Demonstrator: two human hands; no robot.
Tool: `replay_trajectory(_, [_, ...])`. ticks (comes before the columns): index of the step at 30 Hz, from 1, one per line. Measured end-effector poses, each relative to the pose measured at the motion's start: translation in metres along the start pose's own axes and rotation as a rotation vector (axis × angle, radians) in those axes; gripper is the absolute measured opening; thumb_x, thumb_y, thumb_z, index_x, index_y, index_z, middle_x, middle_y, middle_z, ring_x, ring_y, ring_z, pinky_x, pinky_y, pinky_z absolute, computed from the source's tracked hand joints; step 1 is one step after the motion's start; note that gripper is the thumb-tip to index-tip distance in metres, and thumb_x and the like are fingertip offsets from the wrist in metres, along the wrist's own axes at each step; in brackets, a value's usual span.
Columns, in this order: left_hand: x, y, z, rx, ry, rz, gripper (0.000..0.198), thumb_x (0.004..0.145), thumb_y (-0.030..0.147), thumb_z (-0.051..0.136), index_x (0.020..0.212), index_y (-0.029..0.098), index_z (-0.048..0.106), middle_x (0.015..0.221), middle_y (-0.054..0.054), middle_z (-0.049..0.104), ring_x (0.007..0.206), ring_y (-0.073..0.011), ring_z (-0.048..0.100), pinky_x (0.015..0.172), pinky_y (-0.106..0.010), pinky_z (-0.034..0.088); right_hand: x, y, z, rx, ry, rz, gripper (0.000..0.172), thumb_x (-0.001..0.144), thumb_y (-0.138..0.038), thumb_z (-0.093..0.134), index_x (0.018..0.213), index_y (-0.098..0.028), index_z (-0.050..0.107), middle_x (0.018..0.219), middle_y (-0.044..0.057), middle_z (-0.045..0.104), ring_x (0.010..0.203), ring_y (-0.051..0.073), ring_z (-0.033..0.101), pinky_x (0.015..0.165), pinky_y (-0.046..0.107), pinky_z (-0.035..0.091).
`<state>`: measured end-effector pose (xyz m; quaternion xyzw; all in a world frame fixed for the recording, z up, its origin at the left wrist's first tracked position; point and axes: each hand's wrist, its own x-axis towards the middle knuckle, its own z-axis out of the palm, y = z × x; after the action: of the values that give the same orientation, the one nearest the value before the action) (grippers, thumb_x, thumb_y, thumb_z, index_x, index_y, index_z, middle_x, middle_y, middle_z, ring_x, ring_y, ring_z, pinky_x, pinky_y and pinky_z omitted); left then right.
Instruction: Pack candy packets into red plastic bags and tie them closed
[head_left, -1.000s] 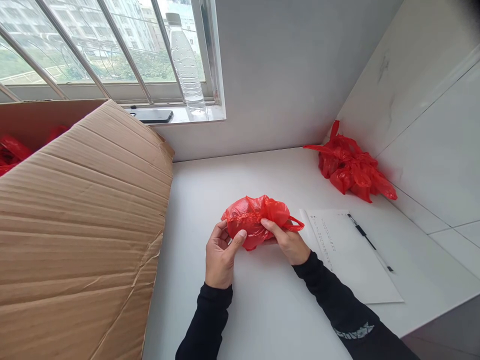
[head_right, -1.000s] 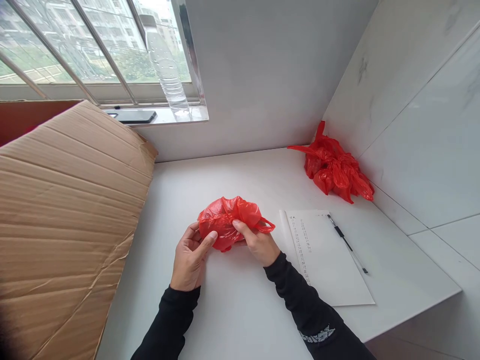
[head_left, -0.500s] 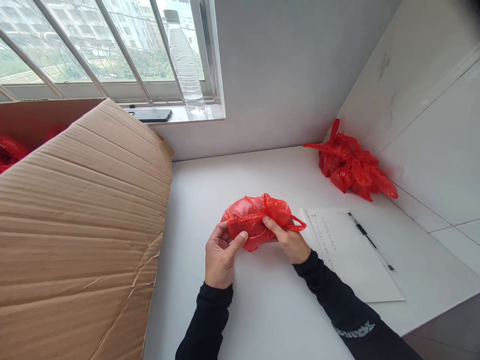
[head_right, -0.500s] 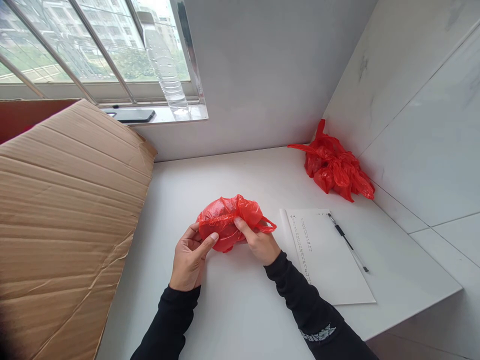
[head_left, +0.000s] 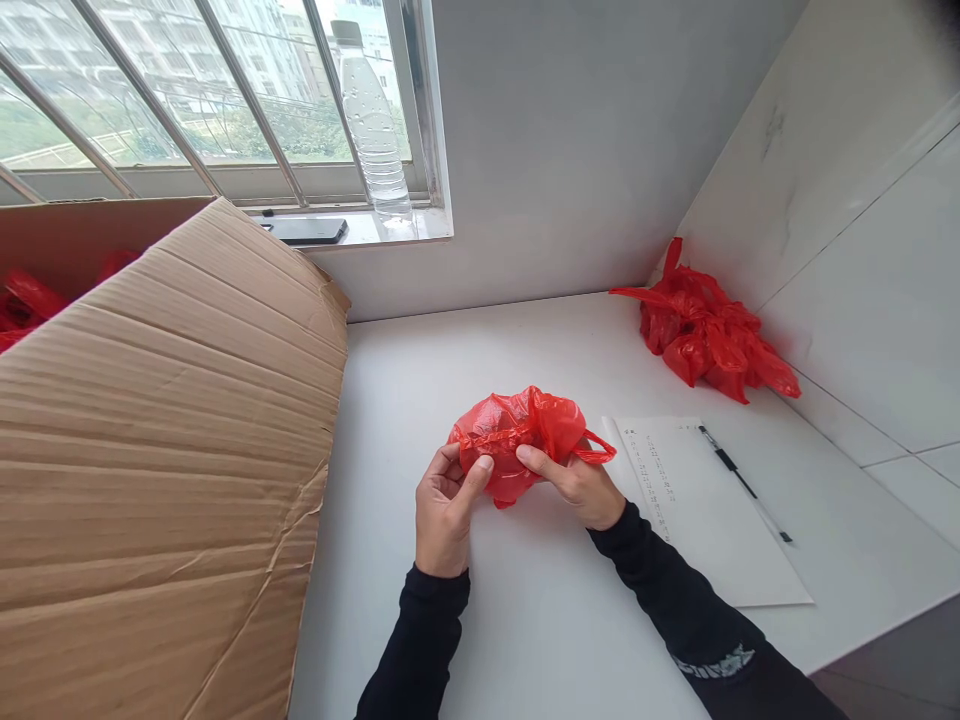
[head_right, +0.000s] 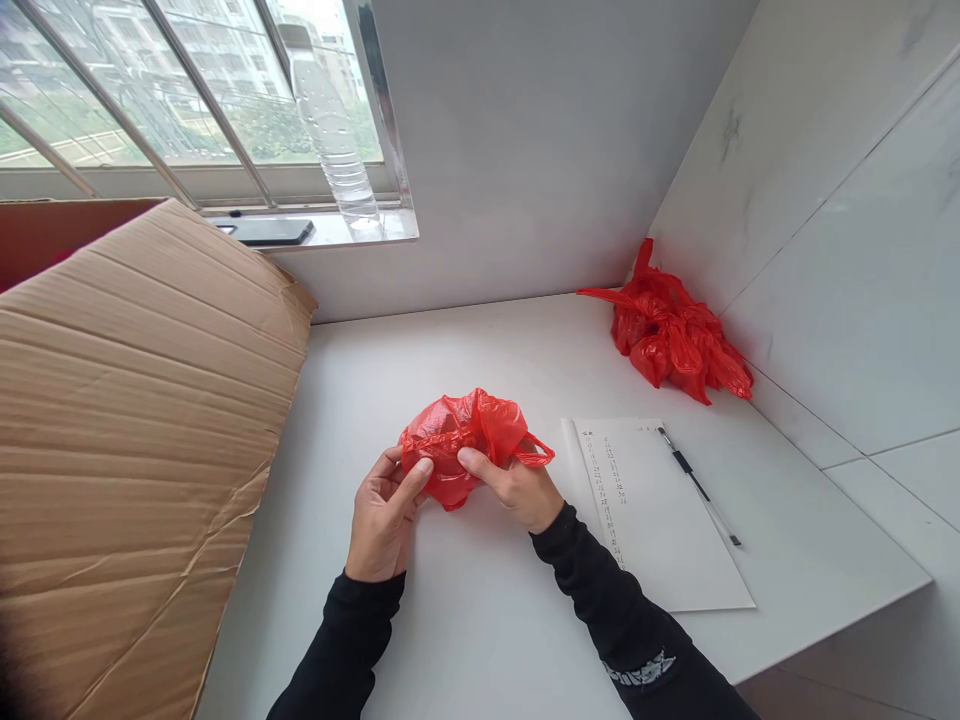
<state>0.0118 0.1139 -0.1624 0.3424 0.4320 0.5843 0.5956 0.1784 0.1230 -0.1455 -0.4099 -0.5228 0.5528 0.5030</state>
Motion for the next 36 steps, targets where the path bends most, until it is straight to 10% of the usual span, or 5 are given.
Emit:
replay_trajectory(10, [0.001, -0.003, -0.001, 0.053, 0.117, 0.013, 0.033, 0.080, 0.049, 0.075, 0.082, 0.018, 0.065, 0.081, -0.001, 0.066, 0.075, -0.0163, 0.062, 0.064, -0.027, 0.053, -0.001, 0.000, 0.000, 0.011, 0.031, 0.043, 0.022, 0.088, -0.044, 0.068, 0.103, -0.028, 0.073, 0.102, 0.002, 0.073, 0.102, 0.027, 0.067, 0.098, 0.043, 0.054])
replay_trajectory(19, [-0.009, -0.002, 0.007, 0.428, 0.358, 0.367, 0.036, 0.078, 0.034, 0.077, 0.105, 0.025, 0.054, 0.107, -0.004, 0.057, 0.090, -0.0197, 0.057, 0.073, -0.031, 0.048, -0.001, -0.008, -0.001, -0.028, 0.120, -0.009, 0.019, 0.087, -0.044, 0.069, 0.094, -0.027, 0.075, 0.098, 0.003, 0.074, 0.102, 0.029, 0.067, 0.096, 0.043, 0.053])
replay_trajectory(22, [-0.016, -0.001, 0.014, 0.640, 0.168, 0.505, 0.043, 0.076, 0.026, 0.077, 0.116, 0.028, 0.061, 0.113, -0.006, 0.060, 0.097, -0.0242, 0.057, 0.084, -0.037, 0.047, -0.002, -0.006, 0.000, -0.009, 0.130, 0.005, 0.026, 0.087, -0.049, 0.068, 0.096, -0.026, 0.075, 0.097, 0.004, 0.074, 0.098, 0.029, 0.067, 0.092, 0.042, 0.053])
replay_trajectory(28, [-0.015, -0.004, 0.021, 0.351, -0.030, 0.234, 0.034, 0.090, 0.035, 0.065, 0.122, 0.024, 0.060, 0.117, -0.009, 0.066, 0.105, -0.0266, 0.064, 0.089, -0.040, 0.052, -0.009, 0.000, 0.006, -0.153, -0.085, -0.167, 0.045, 0.100, -0.056, 0.041, 0.118, -0.027, 0.071, 0.095, 0.006, 0.070, 0.081, 0.023, 0.065, 0.076, 0.040, 0.053])
replay_trajectory(36, [-0.002, -0.006, 0.009, -0.208, -0.086, -0.113, 0.031, 0.089, 0.038, 0.066, 0.111, 0.016, 0.066, 0.113, -0.012, 0.071, 0.105, -0.0302, 0.068, 0.082, -0.042, 0.059, -0.007, 0.007, 0.008, -0.503, 0.200, -0.293, 0.043, 0.088, -0.032, 0.068, 0.130, -0.036, 0.062, 0.119, 0.006, 0.057, 0.115, 0.027, 0.055, 0.101, 0.046, 0.048])
